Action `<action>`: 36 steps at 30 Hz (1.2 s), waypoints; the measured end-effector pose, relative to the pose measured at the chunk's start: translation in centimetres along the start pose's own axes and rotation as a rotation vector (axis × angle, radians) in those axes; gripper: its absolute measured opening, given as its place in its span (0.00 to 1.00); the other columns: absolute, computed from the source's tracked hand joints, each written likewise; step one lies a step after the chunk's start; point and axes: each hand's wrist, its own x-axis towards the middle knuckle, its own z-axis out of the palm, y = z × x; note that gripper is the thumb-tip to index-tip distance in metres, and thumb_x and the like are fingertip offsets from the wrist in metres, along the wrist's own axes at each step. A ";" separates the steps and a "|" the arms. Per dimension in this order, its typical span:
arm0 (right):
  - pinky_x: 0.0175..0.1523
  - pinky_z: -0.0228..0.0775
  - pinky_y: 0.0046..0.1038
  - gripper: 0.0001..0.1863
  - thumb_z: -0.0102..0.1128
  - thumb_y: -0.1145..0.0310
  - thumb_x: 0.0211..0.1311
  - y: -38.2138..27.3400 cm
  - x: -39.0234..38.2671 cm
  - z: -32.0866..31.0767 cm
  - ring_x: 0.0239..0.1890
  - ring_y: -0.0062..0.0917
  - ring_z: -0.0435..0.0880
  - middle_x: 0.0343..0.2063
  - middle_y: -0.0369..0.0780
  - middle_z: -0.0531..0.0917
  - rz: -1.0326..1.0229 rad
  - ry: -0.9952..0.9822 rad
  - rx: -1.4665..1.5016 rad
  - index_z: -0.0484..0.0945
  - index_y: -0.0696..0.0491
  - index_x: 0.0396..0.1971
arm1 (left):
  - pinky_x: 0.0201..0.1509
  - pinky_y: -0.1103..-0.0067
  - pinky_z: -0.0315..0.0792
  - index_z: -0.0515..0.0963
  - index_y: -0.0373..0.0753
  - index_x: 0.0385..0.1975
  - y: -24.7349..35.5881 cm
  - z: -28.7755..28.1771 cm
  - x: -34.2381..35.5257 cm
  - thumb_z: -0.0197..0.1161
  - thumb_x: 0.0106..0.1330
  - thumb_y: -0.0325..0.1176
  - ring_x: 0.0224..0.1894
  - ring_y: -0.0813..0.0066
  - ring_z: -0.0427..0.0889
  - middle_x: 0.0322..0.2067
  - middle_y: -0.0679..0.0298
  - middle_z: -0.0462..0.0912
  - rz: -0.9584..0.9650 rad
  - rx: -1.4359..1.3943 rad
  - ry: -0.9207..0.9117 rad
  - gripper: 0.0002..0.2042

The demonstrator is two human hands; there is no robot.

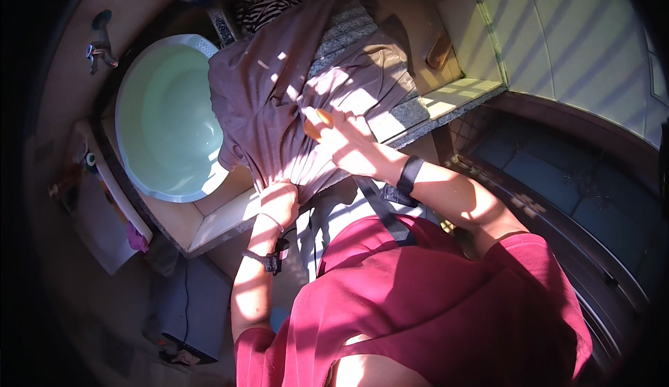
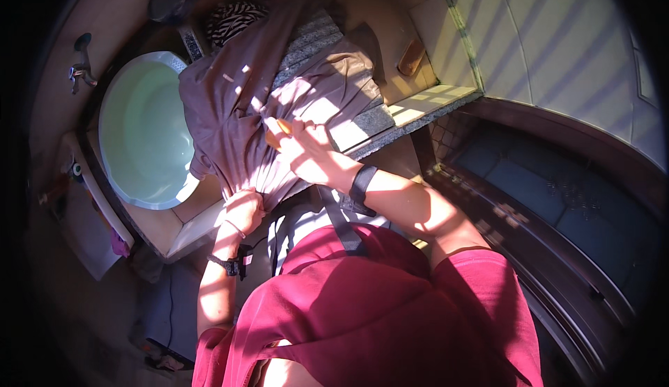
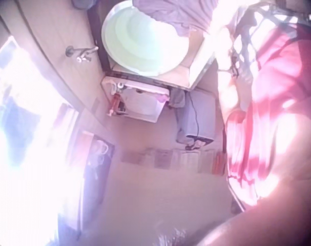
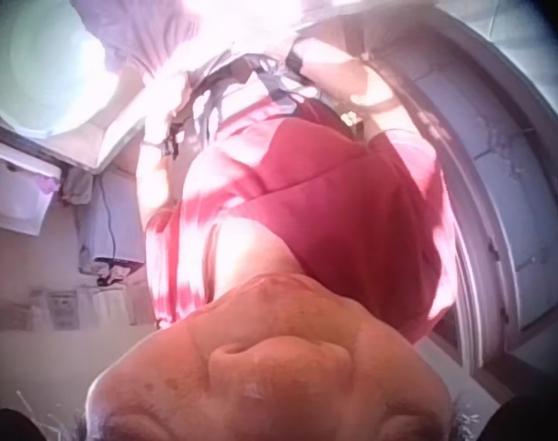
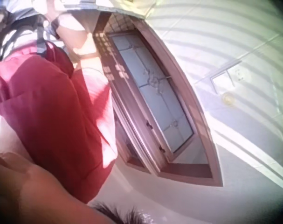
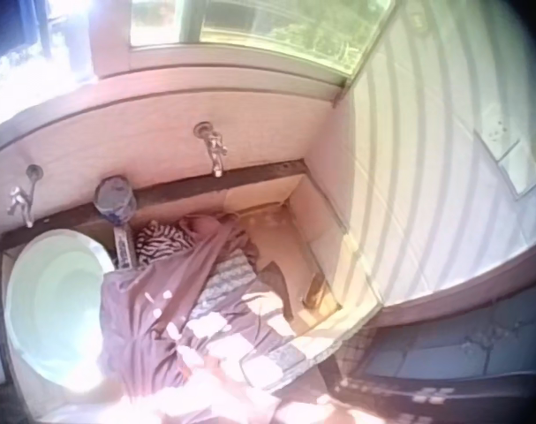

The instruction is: The person scrubs a brown garment with a brush on a washboard, then places it into a basin of water. They add a striped garment to the basin, agitate both items, and rinse their hands under a tap. The person then moves the basin to the floor and cleans the washboard.

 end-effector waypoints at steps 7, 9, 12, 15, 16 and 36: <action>0.60 0.78 0.48 0.40 0.56 0.53 0.72 16.5 9.1 -7.4 0.58 0.54 0.83 0.61 0.60 0.77 0.527 0.226 0.042 0.54 0.49 0.80 | 0.47 0.64 0.79 0.84 0.40 0.21 0.8 -1.5 0.5 0.75 0.47 0.27 0.41 0.53 0.85 0.31 0.55 0.85 0.073 -0.042 0.083 0.05; 0.61 0.78 0.49 0.37 0.56 0.54 0.72 13.2 10.2 -6.9 0.59 0.54 0.82 0.61 0.58 0.78 0.462 -0.004 0.055 0.58 0.50 0.77 | 0.48 0.64 0.79 0.84 0.40 0.21 1.0 -0.8 0.5 0.74 0.47 0.27 0.41 0.53 0.85 0.31 0.54 0.84 0.009 0.025 0.056 0.05; 0.64 0.76 0.49 0.37 0.57 0.56 0.71 3.3 7.5 -3.4 0.60 0.53 0.81 0.62 0.56 0.77 -0.029 0.037 0.008 0.62 0.50 0.76 | 0.49 0.64 0.79 0.84 0.40 0.21 0.5 0.9 0.3 0.74 0.47 0.27 0.42 0.52 0.85 0.31 0.53 0.84 -0.030 0.079 0.039 0.04; 0.70 0.70 0.45 0.37 0.54 0.52 0.74 1.9 5.5 -4.0 0.62 0.54 0.79 0.67 0.52 0.75 -0.089 -0.185 -0.022 0.61 0.51 0.77 | 0.50 0.64 0.79 0.84 0.39 0.21 0.4 0.0 -0.2 0.73 0.48 0.26 0.43 0.52 0.85 0.31 0.53 0.84 -0.013 -0.028 0.036 0.04; 0.70 0.71 0.46 0.36 0.53 0.51 0.75 6.4 7.5 -3.6 0.65 0.51 0.77 0.68 0.55 0.72 -0.020 -0.065 0.009 0.61 0.49 0.77 | 0.50 0.63 0.79 0.83 0.39 0.21 1.0 -0.7 0.0 0.72 0.48 0.26 0.44 0.52 0.85 0.32 0.52 0.84 -0.029 -0.051 0.013 0.03; 0.54 0.80 0.51 0.36 0.58 0.55 0.72 8.3 6.5 -5.6 0.56 0.48 0.82 0.64 0.52 0.73 0.239 0.003 -0.039 0.62 0.52 0.76 | 0.48 0.63 0.79 0.85 0.39 0.23 1.3 -0.3 1.0 0.74 0.47 0.28 0.42 0.49 0.86 0.34 0.50 0.86 -0.061 0.136 -0.068 0.05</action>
